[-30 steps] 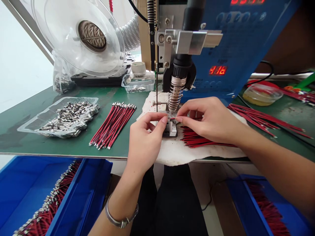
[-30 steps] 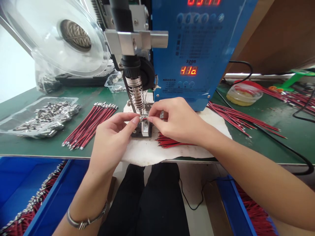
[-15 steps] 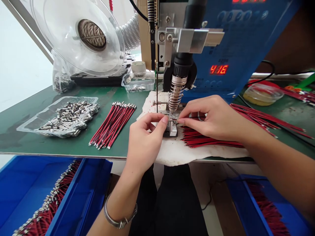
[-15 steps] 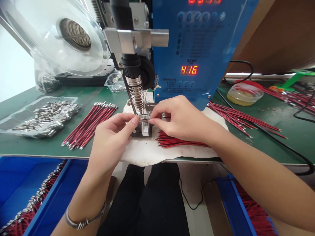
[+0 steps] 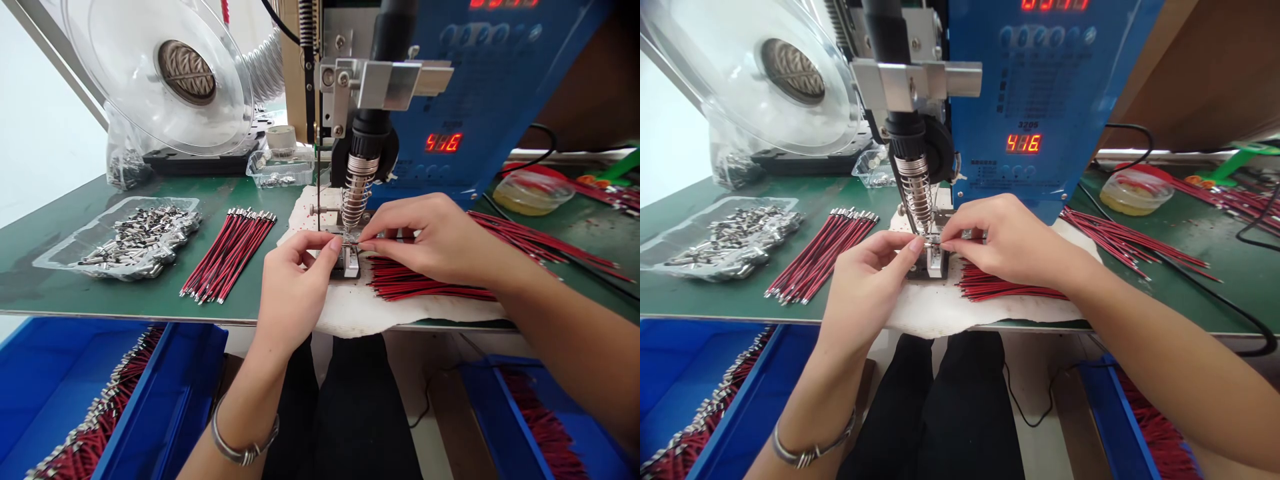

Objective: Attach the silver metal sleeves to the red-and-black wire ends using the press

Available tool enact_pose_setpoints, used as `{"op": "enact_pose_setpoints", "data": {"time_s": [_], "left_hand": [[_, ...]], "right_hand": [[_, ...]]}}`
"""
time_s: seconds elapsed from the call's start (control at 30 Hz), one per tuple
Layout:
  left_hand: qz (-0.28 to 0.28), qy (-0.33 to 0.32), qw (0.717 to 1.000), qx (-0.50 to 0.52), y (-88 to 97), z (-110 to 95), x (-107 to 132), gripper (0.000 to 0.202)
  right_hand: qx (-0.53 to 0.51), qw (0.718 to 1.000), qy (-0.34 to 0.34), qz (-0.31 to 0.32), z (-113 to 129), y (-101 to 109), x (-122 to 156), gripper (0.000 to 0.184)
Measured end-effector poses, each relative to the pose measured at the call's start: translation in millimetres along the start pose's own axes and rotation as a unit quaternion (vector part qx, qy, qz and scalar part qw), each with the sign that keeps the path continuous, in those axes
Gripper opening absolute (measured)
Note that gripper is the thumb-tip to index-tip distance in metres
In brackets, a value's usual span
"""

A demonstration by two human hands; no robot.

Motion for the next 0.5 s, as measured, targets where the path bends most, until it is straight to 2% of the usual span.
{"op": "enact_pose_setpoints", "data": {"time_s": [0.5], "left_hand": [[0.004, -0.008, 1.0, 0.008, 0.3, 0.9, 1.0, 0.021]], "right_hand": [[0.008, 1.0, -0.02, 0.011, 2.1, 0.8, -0.6, 0.015]]}}
Point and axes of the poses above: each hand's wrist, its own x-axis away from the middle knuckle, its own y-axis out of the back of the hand, z = x × y, the point moved 5 cm from there along -x, towards the middle knuckle, and after that the axes turned 2 degrees about z, right-handed, at the moved point
